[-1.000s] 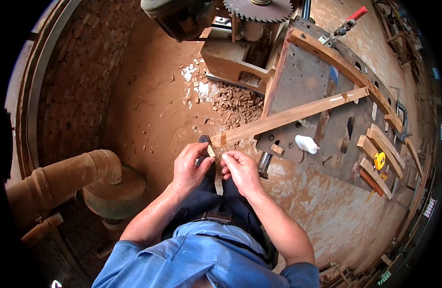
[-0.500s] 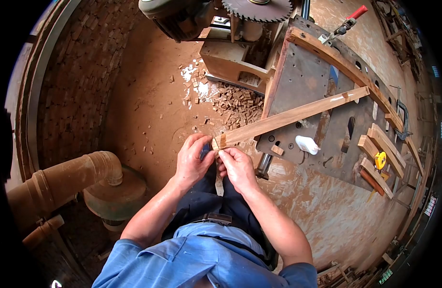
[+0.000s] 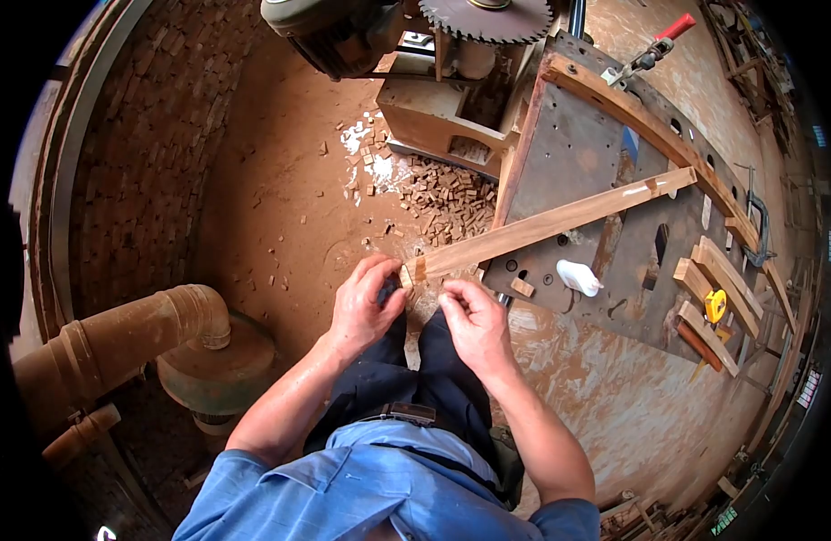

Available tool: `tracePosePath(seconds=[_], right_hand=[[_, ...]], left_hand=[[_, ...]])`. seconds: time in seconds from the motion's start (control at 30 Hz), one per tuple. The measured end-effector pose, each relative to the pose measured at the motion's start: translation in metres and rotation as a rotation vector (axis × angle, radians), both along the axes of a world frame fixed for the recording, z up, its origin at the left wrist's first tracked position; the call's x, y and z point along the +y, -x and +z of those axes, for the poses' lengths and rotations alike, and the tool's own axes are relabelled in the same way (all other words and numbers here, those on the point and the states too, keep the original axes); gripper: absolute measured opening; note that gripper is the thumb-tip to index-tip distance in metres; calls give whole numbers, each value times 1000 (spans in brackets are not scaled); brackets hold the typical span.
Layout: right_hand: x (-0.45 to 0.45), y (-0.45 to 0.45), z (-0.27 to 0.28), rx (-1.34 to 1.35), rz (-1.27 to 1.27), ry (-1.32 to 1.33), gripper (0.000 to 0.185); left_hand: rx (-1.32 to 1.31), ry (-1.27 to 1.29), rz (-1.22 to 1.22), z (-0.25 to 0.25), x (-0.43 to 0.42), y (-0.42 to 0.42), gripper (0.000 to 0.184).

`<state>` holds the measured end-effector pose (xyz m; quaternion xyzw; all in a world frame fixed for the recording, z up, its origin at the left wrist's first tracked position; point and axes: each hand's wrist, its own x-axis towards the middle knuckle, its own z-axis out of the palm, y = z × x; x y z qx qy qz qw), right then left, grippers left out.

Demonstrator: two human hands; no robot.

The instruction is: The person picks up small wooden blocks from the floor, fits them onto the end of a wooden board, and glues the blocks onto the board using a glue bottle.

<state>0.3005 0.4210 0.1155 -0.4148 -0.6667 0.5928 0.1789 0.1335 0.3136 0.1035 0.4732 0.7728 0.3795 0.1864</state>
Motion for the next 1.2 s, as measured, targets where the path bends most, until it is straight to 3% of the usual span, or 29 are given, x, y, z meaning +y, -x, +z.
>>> tracePosePath(seconds=[0.2, 0.33, 0.53, 1.2], right_hand=[[40, 9, 37, -82, 205, -806, 30], [51, 15, 36, -267, 355, -886, 44], [59, 20, 23, -319, 457, -868, 54], [61, 20, 19, -298, 447, -852, 55]], left_hand=[[6, -13, -13, -2, 0, -1, 42], [-8, -24, -25, -4, -1, 0, 43], [-20, -45, -35, -5, 0, 1, 43], [-34, -55, -62, -10, 1, 5, 40]])
